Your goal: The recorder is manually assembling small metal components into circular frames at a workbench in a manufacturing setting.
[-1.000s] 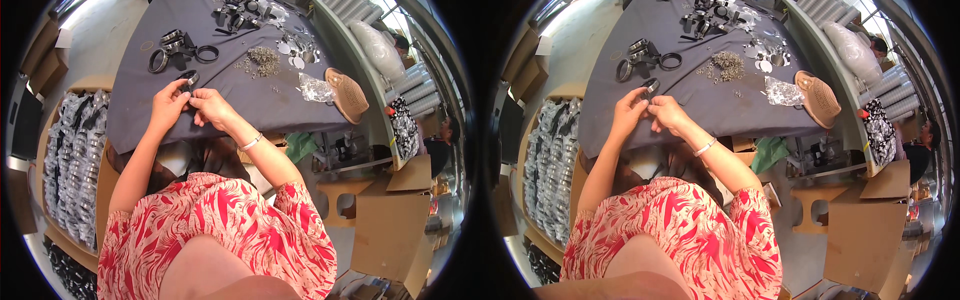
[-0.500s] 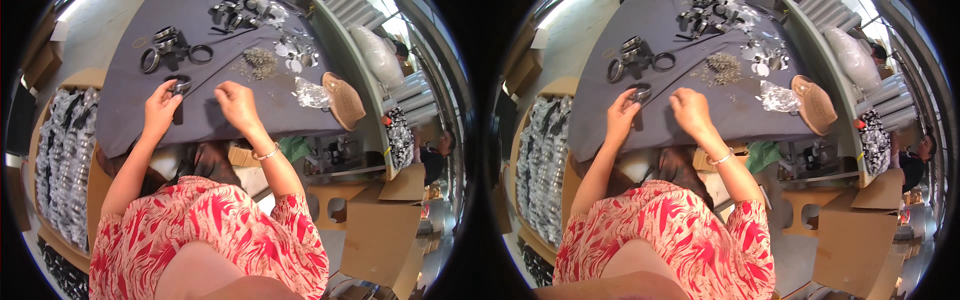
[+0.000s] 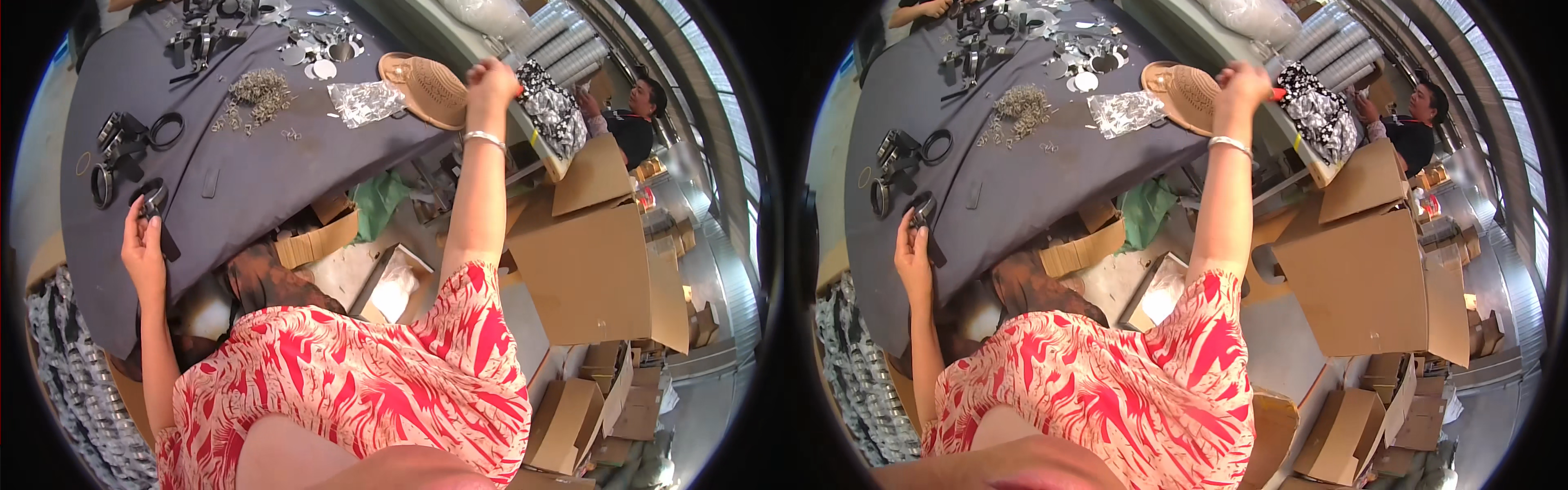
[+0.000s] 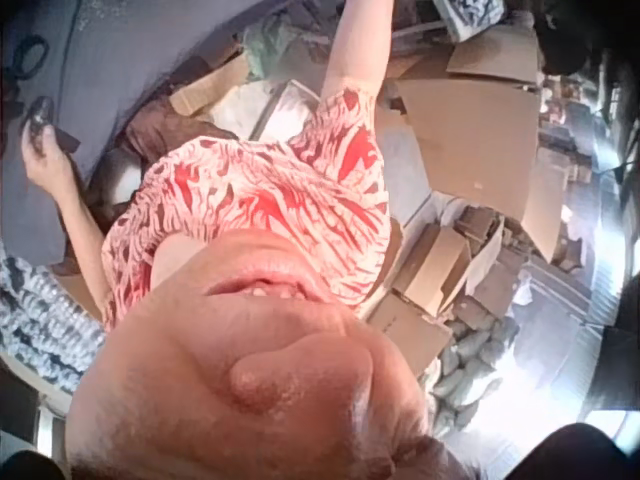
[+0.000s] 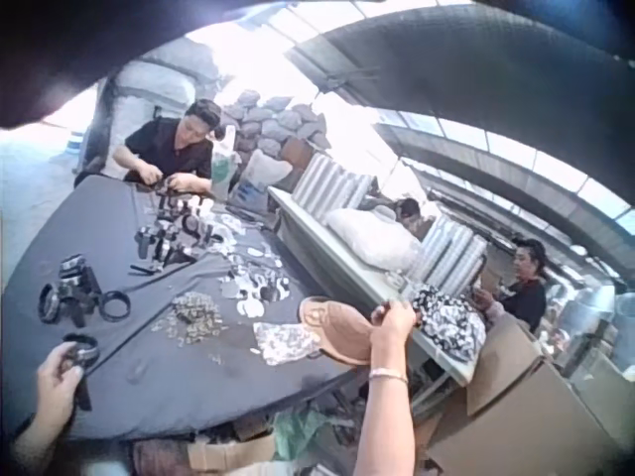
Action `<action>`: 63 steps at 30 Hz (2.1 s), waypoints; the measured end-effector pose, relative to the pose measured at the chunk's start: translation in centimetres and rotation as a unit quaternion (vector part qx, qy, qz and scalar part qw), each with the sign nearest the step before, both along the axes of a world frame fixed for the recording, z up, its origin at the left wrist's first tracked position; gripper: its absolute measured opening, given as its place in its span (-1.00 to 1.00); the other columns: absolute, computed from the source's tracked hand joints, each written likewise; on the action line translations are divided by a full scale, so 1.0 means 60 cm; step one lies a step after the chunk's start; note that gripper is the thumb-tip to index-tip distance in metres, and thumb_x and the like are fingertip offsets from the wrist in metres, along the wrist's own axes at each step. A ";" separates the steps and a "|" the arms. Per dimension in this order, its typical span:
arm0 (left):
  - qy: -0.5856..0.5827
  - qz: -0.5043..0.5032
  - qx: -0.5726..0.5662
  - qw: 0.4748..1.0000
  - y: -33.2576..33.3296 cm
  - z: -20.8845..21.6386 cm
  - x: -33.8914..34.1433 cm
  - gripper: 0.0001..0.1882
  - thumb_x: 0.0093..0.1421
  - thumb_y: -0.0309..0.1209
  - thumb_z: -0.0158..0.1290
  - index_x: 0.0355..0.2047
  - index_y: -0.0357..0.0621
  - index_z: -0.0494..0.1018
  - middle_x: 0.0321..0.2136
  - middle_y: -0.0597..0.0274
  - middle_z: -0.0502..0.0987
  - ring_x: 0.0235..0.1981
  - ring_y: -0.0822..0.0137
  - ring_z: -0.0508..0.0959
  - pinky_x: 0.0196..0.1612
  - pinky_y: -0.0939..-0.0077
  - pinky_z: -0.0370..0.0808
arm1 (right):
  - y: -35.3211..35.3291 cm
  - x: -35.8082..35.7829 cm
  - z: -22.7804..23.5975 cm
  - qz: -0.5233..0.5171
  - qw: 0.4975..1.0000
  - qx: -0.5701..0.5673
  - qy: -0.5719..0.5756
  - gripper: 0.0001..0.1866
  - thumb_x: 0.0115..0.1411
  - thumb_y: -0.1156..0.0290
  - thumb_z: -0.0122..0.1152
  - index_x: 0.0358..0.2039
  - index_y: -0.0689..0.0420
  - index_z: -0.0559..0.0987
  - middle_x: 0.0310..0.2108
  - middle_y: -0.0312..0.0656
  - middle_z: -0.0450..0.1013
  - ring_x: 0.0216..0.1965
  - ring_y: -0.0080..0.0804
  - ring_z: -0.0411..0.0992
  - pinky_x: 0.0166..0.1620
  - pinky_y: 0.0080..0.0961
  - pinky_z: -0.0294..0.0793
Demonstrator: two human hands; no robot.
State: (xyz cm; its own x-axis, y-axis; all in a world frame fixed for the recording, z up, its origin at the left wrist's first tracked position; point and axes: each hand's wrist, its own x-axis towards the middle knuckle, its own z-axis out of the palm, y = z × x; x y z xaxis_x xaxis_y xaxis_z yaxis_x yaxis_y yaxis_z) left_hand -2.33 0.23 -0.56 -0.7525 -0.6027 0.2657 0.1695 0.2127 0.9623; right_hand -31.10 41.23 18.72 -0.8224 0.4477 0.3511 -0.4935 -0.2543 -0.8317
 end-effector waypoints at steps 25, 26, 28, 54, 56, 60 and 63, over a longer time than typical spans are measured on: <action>0.010 0.009 -0.019 1.000 0.025 0.017 -0.014 -0.64 0.12 -0.54 -0.01 -0.03 -0.25 0.34 -0.55 0.51 0.23 -0.55 0.66 0.18 -0.49 0.81 0.14 | -0.273 0.366 -0.397 0.526 0.654 0.544 0.018 -0.81 0.00 0.37 0.16 -0.55 0.25 0.46 -0.59 0.05 0.41 -0.51 -0.01 0.41 -0.42 -0.29 0.37; 0.009 0.010 -0.018 1.000 0.025 0.017 -0.012 -0.64 0.12 -0.54 -0.01 -0.03 -0.25 0.34 -0.55 0.51 0.23 -0.55 0.66 0.18 -0.49 0.81 0.14 | -0.273 0.367 -0.387 0.532 0.658 0.533 0.011 -0.82 0.00 0.38 0.16 -0.54 0.25 0.46 -0.59 0.04 0.41 -0.51 -0.03 0.41 -0.42 -0.30 0.37; 0.004 0.008 -0.031 0.999 0.024 0.014 -0.016 -0.64 0.12 -0.53 -0.01 -0.03 -0.25 0.34 -0.55 0.51 0.23 -0.55 0.66 0.18 -0.49 0.81 0.13 | -0.271 0.359 -0.356 0.543 0.676 0.498 0.014 -0.84 0.00 0.41 0.17 -0.51 0.25 0.47 -0.58 0.01 0.41 -0.50 -0.09 0.43 -0.40 -0.32 0.38; 0.015 0.031 -0.054 0.998 0.032 0.006 -0.004 -0.63 0.09 -0.55 0.01 -0.05 -0.26 0.34 -0.53 0.49 0.23 -0.57 0.67 0.17 -0.50 0.82 0.15 | -0.136 0.361 0.216 0.059 0.702 0.263 0.660 -0.25 -0.11 -0.16 0.15 -0.12 0.24 0.35 -0.32 -0.06 0.42 -0.50 -0.40 0.34 -0.42 -0.61 0.24; 0.025 0.043 -0.057 0.997 0.031 0.004 -0.006 -0.62 0.09 -0.56 0.02 -0.04 -0.26 0.34 -0.52 0.50 0.23 -0.57 0.67 0.16 -0.50 0.82 0.15 | -0.121 0.367 0.222 0.054 0.700 0.282 0.654 -0.29 -0.10 -0.13 0.15 -0.14 0.24 0.36 -0.33 -0.06 0.42 -0.50 -0.39 0.34 -0.42 -0.61 0.24; 0.018 0.027 -0.043 0.999 0.031 -0.013 0.000 -0.62 0.08 -0.57 0.00 -0.04 -0.24 0.35 -0.53 0.50 0.21 -0.56 0.66 0.15 -0.48 0.81 0.14 | -0.137 0.375 0.213 0.048 0.695 0.319 0.643 -0.37 -0.08 -0.07 0.14 -0.19 0.24 0.37 -0.34 -0.08 0.41 -0.49 -0.39 0.34 -0.41 -0.61 0.25; 0.013 0.029 -0.055 0.998 0.022 0.004 -0.019 -0.63 0.08 -0.56 -0.01 -0.05 -0.25 0.35 -0.53 0.47 0.23 -0.57 0.66 0.15 -0.49 0.81 0.14 | -0.090 0.362 0.227 0.049 0.698 0.338 0.629 -0.42 -0.06 -0.03 0.14 -0.22 0.23 0.38 -0.35 -0.09 0.41 -0.49 -0.39 0.34 -0.41 -0.61 0.25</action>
State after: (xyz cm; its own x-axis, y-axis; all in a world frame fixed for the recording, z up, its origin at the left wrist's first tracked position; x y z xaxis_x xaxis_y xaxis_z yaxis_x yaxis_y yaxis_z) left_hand -3.48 1.58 -0.34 -0.7098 -0.6107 0.3512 0.1779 0.3271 0.9281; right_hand -9.38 35.84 32.37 0.3127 -0.2061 0.9272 -0.9494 -0.0980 0.2984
